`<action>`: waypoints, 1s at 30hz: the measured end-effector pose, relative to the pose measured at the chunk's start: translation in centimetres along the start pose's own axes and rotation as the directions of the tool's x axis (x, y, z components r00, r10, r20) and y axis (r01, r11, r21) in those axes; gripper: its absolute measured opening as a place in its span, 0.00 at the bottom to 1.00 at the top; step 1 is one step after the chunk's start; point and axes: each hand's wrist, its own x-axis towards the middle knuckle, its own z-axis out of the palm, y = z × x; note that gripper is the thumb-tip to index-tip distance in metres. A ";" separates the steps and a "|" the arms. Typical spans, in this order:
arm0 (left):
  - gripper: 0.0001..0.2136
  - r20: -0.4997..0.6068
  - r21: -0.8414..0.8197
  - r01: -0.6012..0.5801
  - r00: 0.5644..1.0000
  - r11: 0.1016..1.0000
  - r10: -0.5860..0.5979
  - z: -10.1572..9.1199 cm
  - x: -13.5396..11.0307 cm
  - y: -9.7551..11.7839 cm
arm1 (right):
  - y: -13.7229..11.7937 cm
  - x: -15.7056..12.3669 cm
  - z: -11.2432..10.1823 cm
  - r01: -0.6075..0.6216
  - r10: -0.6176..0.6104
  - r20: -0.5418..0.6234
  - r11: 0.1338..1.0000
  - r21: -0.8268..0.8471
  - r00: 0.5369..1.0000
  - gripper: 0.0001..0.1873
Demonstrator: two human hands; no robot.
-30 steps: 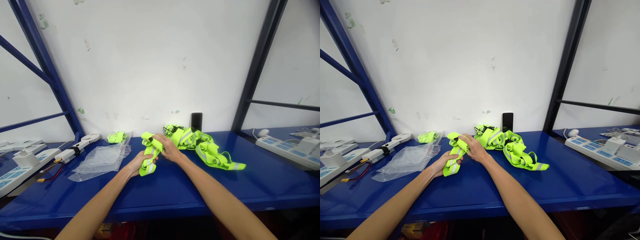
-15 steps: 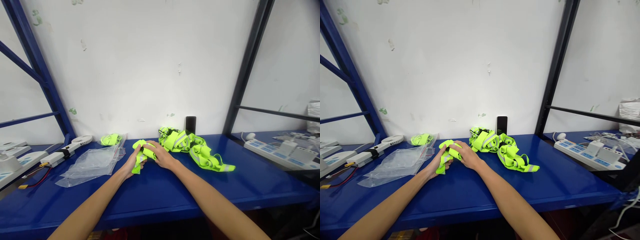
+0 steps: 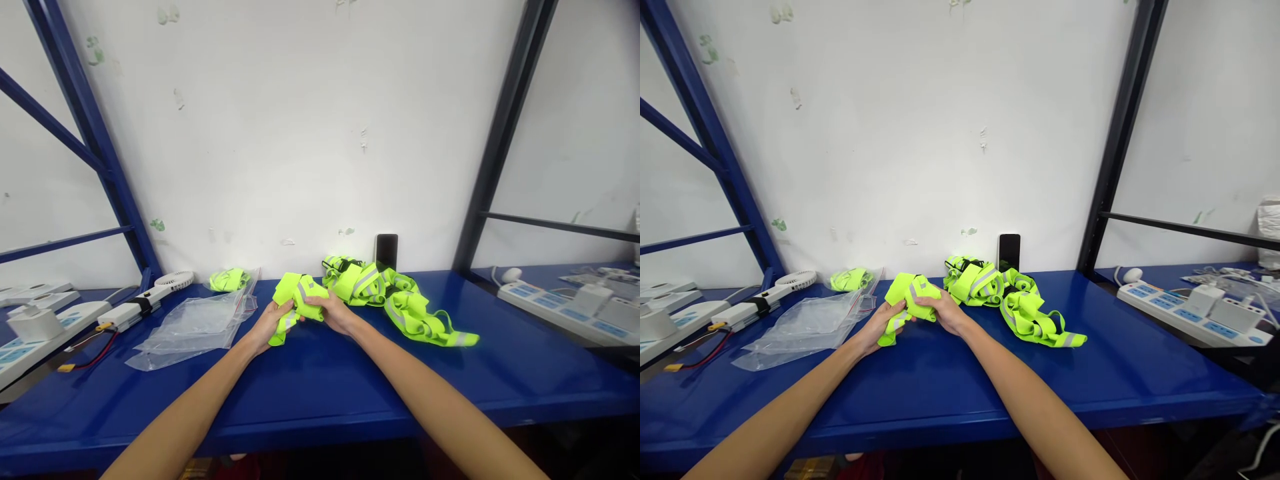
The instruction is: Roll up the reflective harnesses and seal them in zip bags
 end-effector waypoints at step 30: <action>0.15 0.039 -0.413 0.086 0.996 0.906 -0.077 -0.3 0.3 0.2 | 1.1 -0.1 -0.8 0.541 -0.436 0.353 0.458 -0.705 0.828 0.36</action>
